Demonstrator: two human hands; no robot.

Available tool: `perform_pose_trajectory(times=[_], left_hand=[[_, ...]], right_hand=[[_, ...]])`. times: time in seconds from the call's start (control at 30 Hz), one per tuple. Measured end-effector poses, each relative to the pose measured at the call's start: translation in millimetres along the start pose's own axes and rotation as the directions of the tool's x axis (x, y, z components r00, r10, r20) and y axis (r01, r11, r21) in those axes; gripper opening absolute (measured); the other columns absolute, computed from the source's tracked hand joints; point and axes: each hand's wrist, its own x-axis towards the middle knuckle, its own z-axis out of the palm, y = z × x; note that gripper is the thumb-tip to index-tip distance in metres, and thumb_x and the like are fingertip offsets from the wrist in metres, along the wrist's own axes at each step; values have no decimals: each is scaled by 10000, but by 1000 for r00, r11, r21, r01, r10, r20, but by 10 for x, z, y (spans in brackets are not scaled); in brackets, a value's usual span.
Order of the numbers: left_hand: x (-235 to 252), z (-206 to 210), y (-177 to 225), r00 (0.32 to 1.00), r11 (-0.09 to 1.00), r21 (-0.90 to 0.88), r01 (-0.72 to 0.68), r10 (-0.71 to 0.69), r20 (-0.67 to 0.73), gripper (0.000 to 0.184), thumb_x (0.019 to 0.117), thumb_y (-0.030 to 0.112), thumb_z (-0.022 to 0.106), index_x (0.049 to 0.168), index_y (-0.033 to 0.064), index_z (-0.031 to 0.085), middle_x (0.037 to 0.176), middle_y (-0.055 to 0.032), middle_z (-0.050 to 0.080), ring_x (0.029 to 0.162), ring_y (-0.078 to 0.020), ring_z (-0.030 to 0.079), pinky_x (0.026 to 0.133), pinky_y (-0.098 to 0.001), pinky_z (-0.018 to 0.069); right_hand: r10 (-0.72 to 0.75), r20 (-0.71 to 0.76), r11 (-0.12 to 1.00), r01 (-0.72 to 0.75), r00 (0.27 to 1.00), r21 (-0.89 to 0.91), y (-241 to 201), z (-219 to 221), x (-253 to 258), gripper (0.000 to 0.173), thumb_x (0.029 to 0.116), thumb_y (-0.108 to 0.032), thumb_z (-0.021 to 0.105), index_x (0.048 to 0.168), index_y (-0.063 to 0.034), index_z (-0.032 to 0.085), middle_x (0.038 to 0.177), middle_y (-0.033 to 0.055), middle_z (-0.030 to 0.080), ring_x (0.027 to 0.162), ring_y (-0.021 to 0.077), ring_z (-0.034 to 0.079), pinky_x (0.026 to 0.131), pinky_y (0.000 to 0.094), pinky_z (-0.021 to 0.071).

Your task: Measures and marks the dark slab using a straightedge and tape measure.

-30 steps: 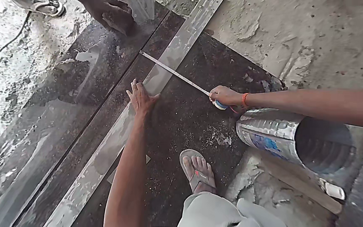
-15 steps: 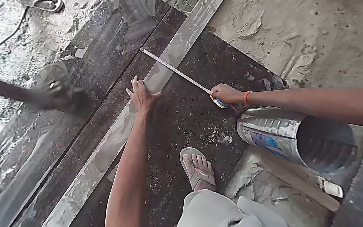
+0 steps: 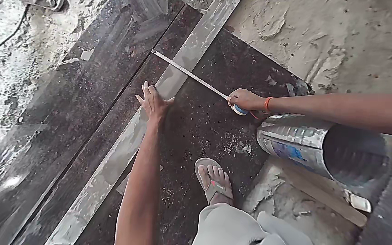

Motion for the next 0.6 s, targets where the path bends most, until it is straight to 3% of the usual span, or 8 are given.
perform_pose_trajectory(times=[0.1, 0.27, 0.4, 0.6], left_hand=[[-72, -51, -42, 999, 998, -45, -38, 40, 33, 943, 658, 675, 800, 1308, 33, 570, 1639, -158, 339, 1535, -330, 293, 1188, -708, 187], [-12, 2, -18, 1000, 1000, -30, 5, -5, 3, 1009, 566, 715, 802, 1323, 84, 584, 1633, -106, 371, 1531, -273, 315, 1213, -674, 163], [-130, -122, -28, 998, 998, -38, -43, 45, 50, 955, 668, 636, 834, 1361, 47, 543, 1652, -146, 318, 1521, -345, 316, 1163, -737, 200], [-155, -171, -9, 997, 998, -47, -38, 41, 61, 935, 690, 620, 839, 1371, 56, 537, 1652, -149, 314, 1512, -361, 325, 1128, -770, 216]], right_hand=[[-12, -6, 1000, 12, 1000, -4, 17, 17, -19, 412, 1089, -247, 464, 780, -91, 688, 771, 86, 674, 753, 241, 651, 710, 497, 503], [-21, -31, 996, 23, 999, 89, 153, 63, -19, 419, 1099, -284, 448, 800, -107, 682, 776, 64, 706, 720, 219, 676, 693, 472, 538], [-21, -5, 996, 22, 1000, 89, 27, 8, -86, 414, 1109, -260, 438, 823, -85, 681, 775, 83, 691, 704, 212, 656, 674, 442, 526], [-46, 46, 994, 42, 998, 104, -166, 61, -182, 407, 1103, -224, 449, 815, -57, 682, 735, 96, 650, 671, 210, 623, 652, 417, 511]])
